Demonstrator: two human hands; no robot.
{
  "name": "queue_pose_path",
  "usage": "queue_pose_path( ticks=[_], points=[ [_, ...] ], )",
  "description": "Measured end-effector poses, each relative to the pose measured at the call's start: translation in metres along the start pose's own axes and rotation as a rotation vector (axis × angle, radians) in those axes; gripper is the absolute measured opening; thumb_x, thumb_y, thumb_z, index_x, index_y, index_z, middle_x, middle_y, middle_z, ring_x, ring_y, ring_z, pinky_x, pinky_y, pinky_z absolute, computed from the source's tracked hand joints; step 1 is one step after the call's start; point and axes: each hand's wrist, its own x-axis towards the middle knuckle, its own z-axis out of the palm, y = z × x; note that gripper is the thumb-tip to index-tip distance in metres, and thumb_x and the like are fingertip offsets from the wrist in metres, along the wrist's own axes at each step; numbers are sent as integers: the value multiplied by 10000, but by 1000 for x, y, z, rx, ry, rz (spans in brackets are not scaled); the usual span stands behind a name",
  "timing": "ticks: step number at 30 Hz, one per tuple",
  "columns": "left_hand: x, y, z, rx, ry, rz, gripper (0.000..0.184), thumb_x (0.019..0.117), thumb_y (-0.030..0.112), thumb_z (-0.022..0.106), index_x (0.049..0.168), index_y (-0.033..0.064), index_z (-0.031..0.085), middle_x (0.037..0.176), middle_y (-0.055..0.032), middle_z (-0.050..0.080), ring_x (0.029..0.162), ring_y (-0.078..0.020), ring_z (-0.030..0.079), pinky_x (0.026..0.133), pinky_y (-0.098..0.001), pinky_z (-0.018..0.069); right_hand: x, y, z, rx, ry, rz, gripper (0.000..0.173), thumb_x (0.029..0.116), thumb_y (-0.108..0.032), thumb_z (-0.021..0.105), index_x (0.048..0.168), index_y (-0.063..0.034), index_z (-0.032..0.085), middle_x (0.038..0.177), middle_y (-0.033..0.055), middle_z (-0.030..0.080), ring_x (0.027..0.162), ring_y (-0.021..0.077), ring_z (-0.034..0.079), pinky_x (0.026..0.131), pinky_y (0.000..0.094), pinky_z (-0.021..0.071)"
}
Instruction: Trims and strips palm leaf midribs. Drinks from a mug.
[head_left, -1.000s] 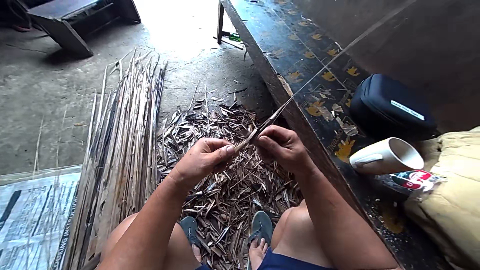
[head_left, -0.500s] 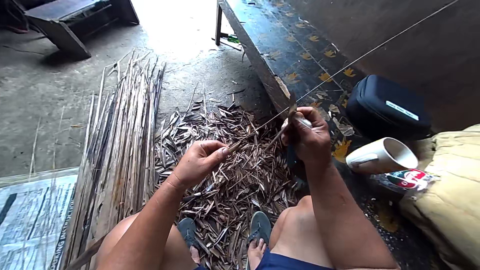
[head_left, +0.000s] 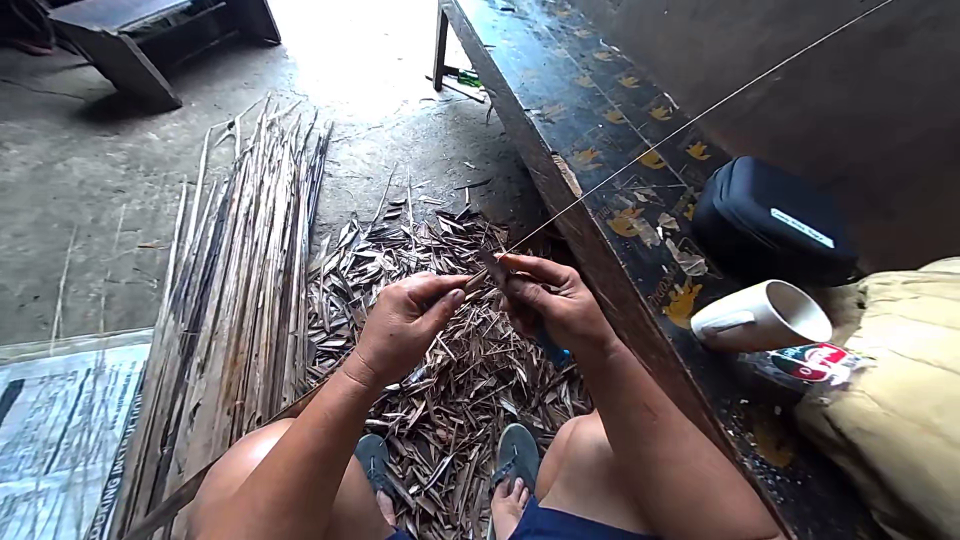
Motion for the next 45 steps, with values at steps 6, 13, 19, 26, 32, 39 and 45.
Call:
queue_pose_path(
  ticks=[6, 13, 19, 26, 32, 39, 45],
  points=[
    [0, -5, -2, -8, -4, 23, 201, 1005, 199, 638, 1129, 124, 777, 923, 39, 714, 728, -39, 646, 666, -209, 563, 1, -15, -27, -8, 169, -155, 360, 1025, -129, 528, 1366, -154, 638, 802, 63, 705, 549, 102, 621, 518, 255, 563],
    [1, -9, 1, 79, -15, 85, 213, 1002, 232, 637, 1124, 133, 782, 931, 55, 713, 771, -9, 651, 706, -191, 565, -2, -12, -29, 28, 118, -93, 382, 1026, -142, 535, 1400, -177, 604, 796, 78, 710, 559, 119, 641, 518, 265, 567],
    [2, -9, -2, 131, -86, 77, 296, 1066, 290, 515, 1121, 120, 750, 865, 70, 702, 682, 10, 615, 640, -183, 537, 2, -1, -9, 9, -7, -2, 341, 1029, -112, 555, 1358, -88, 643, 803, 75, 706, 566, 96, 623, 526, 247, 554],
    [5, -7, -3, 76, -116, 40, 284, 1065, 279, 519, 1114, 123, 751, 828, 79, 689, 654, 9, 597, 613, -170, 514, 2, -7, -16, -68, 5, -53, 357, 1017, -74, 560, 1364, -80, 646, 805, 91, 711, 560, 104, 624, 535, 251, 560],
    [5, -5, -4, 56, -108, 7, 261, 1056, 272, 540, 1086, 137, 761, 797, 84, 686, 638, 9, 595, 604, -174, 515, 2, -16, -21, -122, 123, -114, 372, 1013, -72, 548, 1371, -101, 643, 795, 84, 711, 548, 109, 622, 521, 261, 564],
    [6, -5, -2, 36, -100, -2, 264, 1055, 260, 538, 1096, 126, 762, 797, 80, 688, 630, 6, 589, 595, -173, 507, 2, -16, -24, -64, 181, -115, 372, 1024, -81, 528, 1378, -106, 638, 793, 92, 702, 552, 113, 624, 518, 261, 566],
    [4, -8, -4, 77, -123, -13, 267, 1052, 277, 539, 1100, 137, 761, 833, 90, 697, 653, 22, 593, 613, -168, 508, -1, -28, -42, -3, 216, -201, 378, 1046, -114, 479, 1400, -141, 608, 816, 68, 686, 541, 101, 605, 502, 247, 555]
  ],
)
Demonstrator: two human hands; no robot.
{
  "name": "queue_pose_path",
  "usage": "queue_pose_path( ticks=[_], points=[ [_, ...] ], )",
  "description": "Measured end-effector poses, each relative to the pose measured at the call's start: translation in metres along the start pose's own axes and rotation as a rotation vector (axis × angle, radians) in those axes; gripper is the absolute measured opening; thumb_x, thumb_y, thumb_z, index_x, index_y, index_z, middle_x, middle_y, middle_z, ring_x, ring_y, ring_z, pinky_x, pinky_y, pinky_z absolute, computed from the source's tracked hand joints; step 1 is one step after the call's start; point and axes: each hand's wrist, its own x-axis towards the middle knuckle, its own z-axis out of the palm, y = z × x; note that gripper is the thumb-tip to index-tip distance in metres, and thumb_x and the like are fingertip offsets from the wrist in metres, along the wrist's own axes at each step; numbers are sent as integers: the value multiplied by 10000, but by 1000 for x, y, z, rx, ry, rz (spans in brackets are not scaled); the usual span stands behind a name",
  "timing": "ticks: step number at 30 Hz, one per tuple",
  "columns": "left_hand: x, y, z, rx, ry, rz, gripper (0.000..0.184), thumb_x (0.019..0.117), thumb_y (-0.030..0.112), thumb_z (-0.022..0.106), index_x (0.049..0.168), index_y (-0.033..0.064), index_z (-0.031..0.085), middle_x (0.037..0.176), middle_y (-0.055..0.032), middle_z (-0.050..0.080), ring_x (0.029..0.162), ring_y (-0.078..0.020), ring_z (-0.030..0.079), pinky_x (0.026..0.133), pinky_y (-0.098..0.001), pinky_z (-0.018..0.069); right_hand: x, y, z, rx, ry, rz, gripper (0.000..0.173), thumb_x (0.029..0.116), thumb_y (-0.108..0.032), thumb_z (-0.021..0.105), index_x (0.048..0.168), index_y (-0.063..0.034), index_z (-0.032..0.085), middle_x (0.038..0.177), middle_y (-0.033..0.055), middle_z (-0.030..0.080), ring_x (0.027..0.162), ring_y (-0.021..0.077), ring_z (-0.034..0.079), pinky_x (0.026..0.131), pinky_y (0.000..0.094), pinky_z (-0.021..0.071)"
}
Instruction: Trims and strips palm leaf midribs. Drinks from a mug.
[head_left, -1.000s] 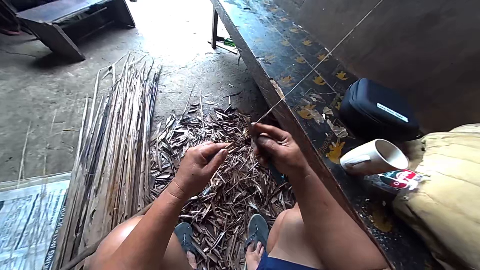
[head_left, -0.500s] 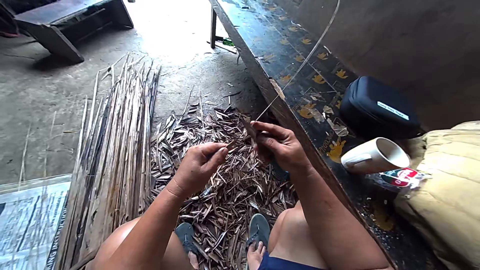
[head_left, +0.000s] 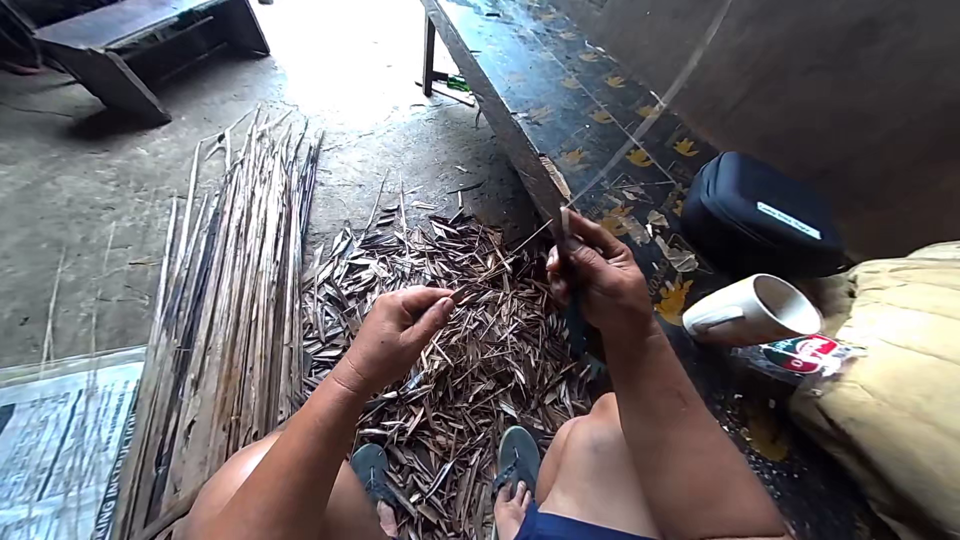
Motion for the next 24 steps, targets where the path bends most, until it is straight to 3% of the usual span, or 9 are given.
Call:
queue_pose_path(
  ticks=[4, 8, 12, 15, 19, 24],
  points=[
    [-1, -3, 3, -19, 12, 3, 258, 1051, 272, 550, 1108, 135, 761, 837, 79, 701, 658, 4, 603, 617, -179, 513, 0, -3, -4, -34, -23, 30, 399, 1042, -133, 501, 1431, -174, 578, 825, 68, 683, 539, 111, 614, 491, 258, 563],
    [0, -4, 3, 8, 19, 18, 260, 1051, 268, 550, 1113, 132, 762, 852, 76, 705, 664, 6, 606, 625, -175, 520, -5, 10, 11, -32, -92, 157, 387, 1021, -107, 536, 1401, -115, 611, 805, 80, 706, 558, 111, 625, 521, 259, 562],
    [-1, -4, 2, 26, 26, 5, 246, 1038, 272, 574, 1112, 139, 767, 889, 77, 716, 696, 16, 619, 651, -172, 529, 2, 4, -1, -8, -10, 61, 402, 1042, -121, 476, 1427, -167, 583, 812, 61, 688, 539, 99, 610, 498, 248, 558],
    [0, -5, 7, -11, 43, 5, 200, 1011, 234, 635, 1119, 129, 768, 937, 58, 732, 749, -9, 658, 699, -194, 566, -1, 7, 2, 5, -81, 126, 420, 1041, -158, 497, 1455, -199, 548, 799, 64, 667, 543, 111, 614, 492, 254, 558],
    [2, -1, 8, -56, 27, -67, 169, 967, 218, 693, 1091, 128, 762, 902, 40, 737, 757, -48, 682, 716, -235, 589, 0, 14, 15, 80, -120, 170, 376, 1030, -151, 517, 1397, -140, 600, 787, 63, 675, 537, 96, 601, 492, 239, 543],
    [0, -4, -12, -173, -206, -183, 310, 1069, 291, 494, 1129, 104, 734, 858, 25, 702, 740, -69, 663, 700, -235, 574, 12, 6, -12, 130, -50, 26, 366, 1072, -214, 438, 1420, -182, 545, 780, 23, 643, 510, 77, 567, 452, 217, 514]
  ],
)
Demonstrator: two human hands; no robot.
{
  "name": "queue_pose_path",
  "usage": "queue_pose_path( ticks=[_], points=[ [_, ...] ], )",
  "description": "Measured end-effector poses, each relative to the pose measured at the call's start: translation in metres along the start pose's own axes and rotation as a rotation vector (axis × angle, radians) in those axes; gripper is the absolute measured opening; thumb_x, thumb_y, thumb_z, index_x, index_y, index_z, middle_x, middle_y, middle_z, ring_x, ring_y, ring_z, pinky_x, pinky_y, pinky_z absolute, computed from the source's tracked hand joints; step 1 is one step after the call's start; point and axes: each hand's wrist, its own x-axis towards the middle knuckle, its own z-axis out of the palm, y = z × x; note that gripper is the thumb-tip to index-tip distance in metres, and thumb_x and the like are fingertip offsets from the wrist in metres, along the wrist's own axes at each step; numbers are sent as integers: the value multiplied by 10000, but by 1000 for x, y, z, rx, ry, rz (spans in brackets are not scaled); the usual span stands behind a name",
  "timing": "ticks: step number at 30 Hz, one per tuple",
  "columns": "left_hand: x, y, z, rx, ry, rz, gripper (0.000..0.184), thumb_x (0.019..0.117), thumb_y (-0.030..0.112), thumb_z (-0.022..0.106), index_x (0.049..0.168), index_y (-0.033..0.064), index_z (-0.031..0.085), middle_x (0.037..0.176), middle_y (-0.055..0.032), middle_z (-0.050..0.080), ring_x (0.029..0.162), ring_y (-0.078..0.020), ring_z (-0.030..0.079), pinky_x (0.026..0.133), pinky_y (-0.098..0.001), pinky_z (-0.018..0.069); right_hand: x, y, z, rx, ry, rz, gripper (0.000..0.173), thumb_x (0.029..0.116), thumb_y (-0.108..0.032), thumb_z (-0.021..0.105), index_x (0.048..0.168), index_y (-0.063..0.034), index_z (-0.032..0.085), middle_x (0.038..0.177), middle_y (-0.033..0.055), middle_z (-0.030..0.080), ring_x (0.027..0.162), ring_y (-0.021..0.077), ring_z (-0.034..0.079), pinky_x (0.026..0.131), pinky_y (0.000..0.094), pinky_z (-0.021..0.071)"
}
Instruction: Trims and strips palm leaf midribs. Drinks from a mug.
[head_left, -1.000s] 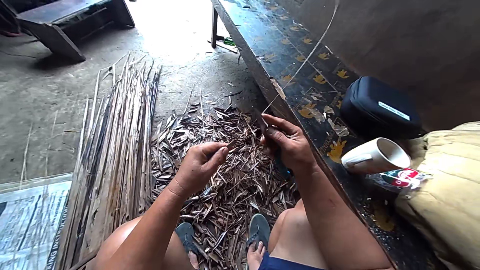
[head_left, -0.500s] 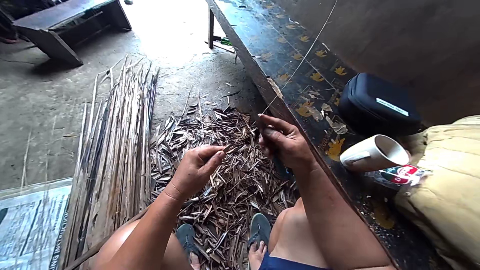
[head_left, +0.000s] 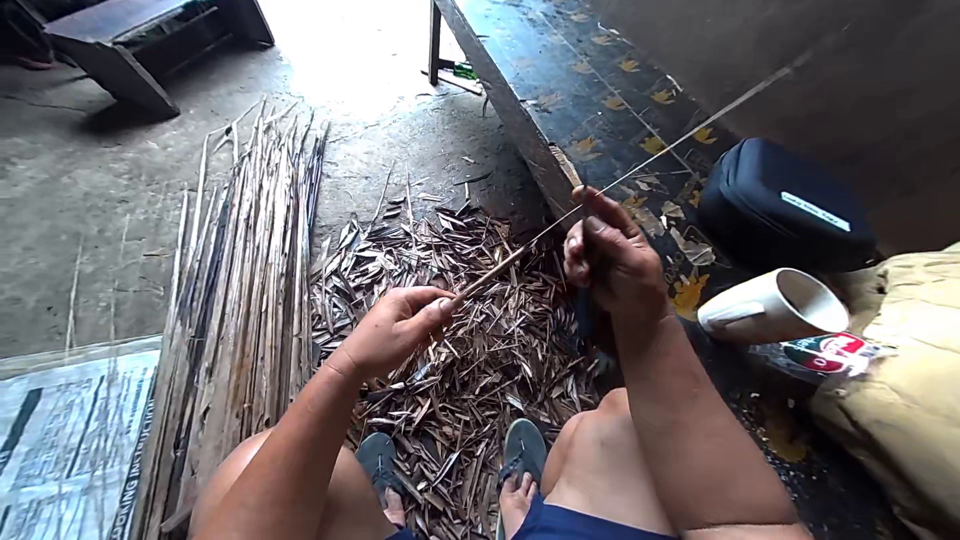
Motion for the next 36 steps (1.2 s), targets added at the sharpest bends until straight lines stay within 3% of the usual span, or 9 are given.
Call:
queue_pose_path(
  ticks=[5, 8, 11, 16, 25, 36],
  points=[
    [2, 3, 3, -148, -3, -9, 247, 1051, 266, 550, 1024, 78, 708, 794, -9, 673, 682, -84, 636, 658, -229, 555, -8, 13, 15, -35, -40, 65, 357, 1043, -280, 525, 1392, -214, 568, 769, 28, 660, 518, 94, 593, 476, 248, 544],
    [5, 9, 3, -222, 17, 13, 226, 1043, 228, 553, 1027, 50, 690, 791, -49, 686, 650, -103, 640, 626, -233, 559, -16, 29, 38, -24, -154, 149, 185, 1020, -240, 594, 1131, -116, 676, 743, 54, 689, 540, 104, 629, 500, 252, 555],
    [5, 13, 4, -290, -27, 22, 222, 1045, 187, 538, 1015, 30, 692, 788, -56, 678, 643, -101, 633, 616, -225, 554, -20, 43, 53, -39, -328, 178, 162, 1034, -192, 593, 1037, -52, 675, 763, 60, 696, 588, 101, 641, 549, 258, 557],
    [3, 10, 0, -351, -93, 39, 224, 1046, 170, 538, 953, 43, 698, 766, -40, 671, 620, -68, 607, 583, -194, 520, -23, 46, 62, -122, -392, 173, 169, 1056, -146, 540, 1034, -19, 648, 781, 41, 696, 620, 68, 630, 573, 222, 536],
    [6, 12, 0, -346, -88, 32, 226, 1047, 152, 531, 985, 33, 713, 711, -17, 625, 554, -35, 514, 508, -164, 423, -21, 36, 48, -380, -258, -24, 145, 1037, -153, 581, 1039, -41, 673, 802, 29, 703, 639, 71, 642, 585, 231, 558],
    [1, 11, -1, -305, -66, 50, 204, 1031, 167, 562, 981, 45, 718, 718, -15, 629, 558, -38, 524, 508, -164, 429, -15, 21, 28, -374, -102, -129, 120, 1041, -161, 569, 1063, -99, 669, 778, 24, 707, 581, 79, 637, 545, 229, 568]
  ],
)
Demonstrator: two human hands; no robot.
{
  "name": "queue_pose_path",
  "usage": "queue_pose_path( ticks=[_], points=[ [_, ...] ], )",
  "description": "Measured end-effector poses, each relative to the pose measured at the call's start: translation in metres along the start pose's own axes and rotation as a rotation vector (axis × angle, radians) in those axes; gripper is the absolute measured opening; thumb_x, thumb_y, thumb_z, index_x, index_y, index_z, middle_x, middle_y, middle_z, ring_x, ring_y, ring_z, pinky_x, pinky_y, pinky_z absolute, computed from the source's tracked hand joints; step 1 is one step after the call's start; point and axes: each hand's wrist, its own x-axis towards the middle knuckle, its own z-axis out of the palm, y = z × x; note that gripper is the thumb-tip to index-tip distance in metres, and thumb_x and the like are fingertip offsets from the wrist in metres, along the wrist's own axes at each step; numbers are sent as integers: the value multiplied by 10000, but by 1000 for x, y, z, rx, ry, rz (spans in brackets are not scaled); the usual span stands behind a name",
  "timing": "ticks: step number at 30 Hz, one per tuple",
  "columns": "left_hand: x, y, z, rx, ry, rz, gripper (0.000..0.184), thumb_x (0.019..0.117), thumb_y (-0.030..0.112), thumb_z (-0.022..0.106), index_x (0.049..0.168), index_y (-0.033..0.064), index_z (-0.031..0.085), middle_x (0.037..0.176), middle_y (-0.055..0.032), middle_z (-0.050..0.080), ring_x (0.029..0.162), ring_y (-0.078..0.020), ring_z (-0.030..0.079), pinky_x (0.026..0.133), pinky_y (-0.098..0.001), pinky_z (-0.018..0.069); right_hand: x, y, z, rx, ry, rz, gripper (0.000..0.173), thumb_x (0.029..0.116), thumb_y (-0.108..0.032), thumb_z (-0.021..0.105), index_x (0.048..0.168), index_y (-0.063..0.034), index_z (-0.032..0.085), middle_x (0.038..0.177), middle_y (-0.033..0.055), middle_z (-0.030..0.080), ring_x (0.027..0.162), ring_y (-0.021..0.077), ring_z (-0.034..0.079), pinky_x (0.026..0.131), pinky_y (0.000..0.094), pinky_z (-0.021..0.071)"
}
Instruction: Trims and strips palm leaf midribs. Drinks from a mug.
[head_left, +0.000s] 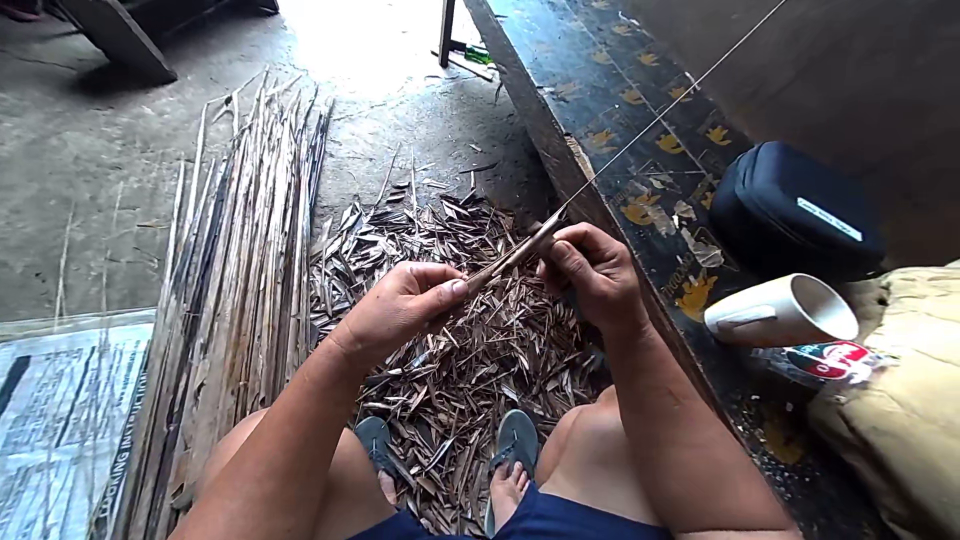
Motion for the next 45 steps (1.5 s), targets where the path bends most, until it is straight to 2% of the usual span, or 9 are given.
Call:
queue_pose_path(
  ticks=[4, 7, 9, 14, 17, 21, 28, 41, 45],
  points=[
    [1, -1, 2, 4, 13, 18, 188, 1024, 156, 565, 982, 51, 716, 702, -7, 613, 529, -26, 484, 481, -162, 398, 0, -4, -4, 15, 66, -20, 132, 1045, -186, 565, 1069, -109, 670, 779, 27, 705, 576, 90, 637, 533, 243, 569],
    [0, -2, 3, 81, 51, 29, 189, 1019, 155, 562, 980, 54, 717, 697, -7, 615, 513, -32, 476, 475, -167, 400, 1, -8, -10, 44, 150, -25, 149, 1073, -224, 520, 1085, -128, 633, 782, 25, 687, 566, 104, 629, 517, 261, 569],
    [1, -4, 4, 161, 106, 43, 201, 1014, 174, 559, 1006, 67, 729, 704, -5, 631, 517, -45, 490, 485, -184, 415, 0, -9, -7, 70, 132, 15, 142, 1073, -214, 509, 1119, -137, 620, 780, 35, 695, 556, 124, 647, 518, 288, 593],
    [0, -6, 10, 356, 183, 141, 276, 1026, 251, 574, 1239, 159, 723, 797, 38, 681, 588, -43, 560, 549, -206, 488, -4, -2, 11, 190, -37, 166, 314, 1037, -122, 527, 1339, -126, 613, 817, 84, 693, 553, 127, 630, 507, 279, 575],
    [0, -7, 11, 435, 197, 198, 352, 1050, 252, 533, 1374, 188, 654, 857, 46, 705, 615, -35, 583, 577, -211, 512, -5, 0, 17, 253, -118, 235, 351, 1031, -109, 538, 1372, -127, 615, 818, 84, 708, 555, 110, 628, 515, 260, 566],
    [0, -8, 10, 449, 166, 226, 343, 1069, 243, 489, 1358, 179, 661, 849, 49, 697, 591, -38, 565, 553, -210, 501, -8, -1, 24, 274, -175, 294, 355, 1035, -114, 535, 1382, -109, 612, 784, 76, 692, 559, 101, 619, 520, 246, 551],
    [1, -5, 4, 285, 61, 175, 327, 1090, 237, 453, 1301, 131, 679, 821, 3, 685, 555, -51, 531, 508, -190, 457, -7, 0, 21, 172, -122, 163, 348, 1029, -82, 544, 1358, -113, 655, 808, 66, 709, 574, 83, 616, 537, 236, 551],
    [1, -4, 7, 323, 94, 152, 289, 1034, 179, 567, 1282, 144, 710, 812, 18, 685, 583, -48, 559, 539, -197, 486, -2, -11, -5, 141, 112, 43, 379, 1035, -98, 499, 1389, -151, 626, 813, 49, 703, 545, 94, 609, 495, 249, 553],
    [1, -7, 6, 326, 107, 137, 280, 1028, 177, 589, 1276, 145, 715, 828, 13, 699, 603, -60, 592, 560, -208, 519, 1, -17, -23, 125, 200, 10, 398, 1075, -149, 436, 1445, -225, 561, 835, 17, 674, 550, 88, 597, 482, 244, 545]
  ],
)
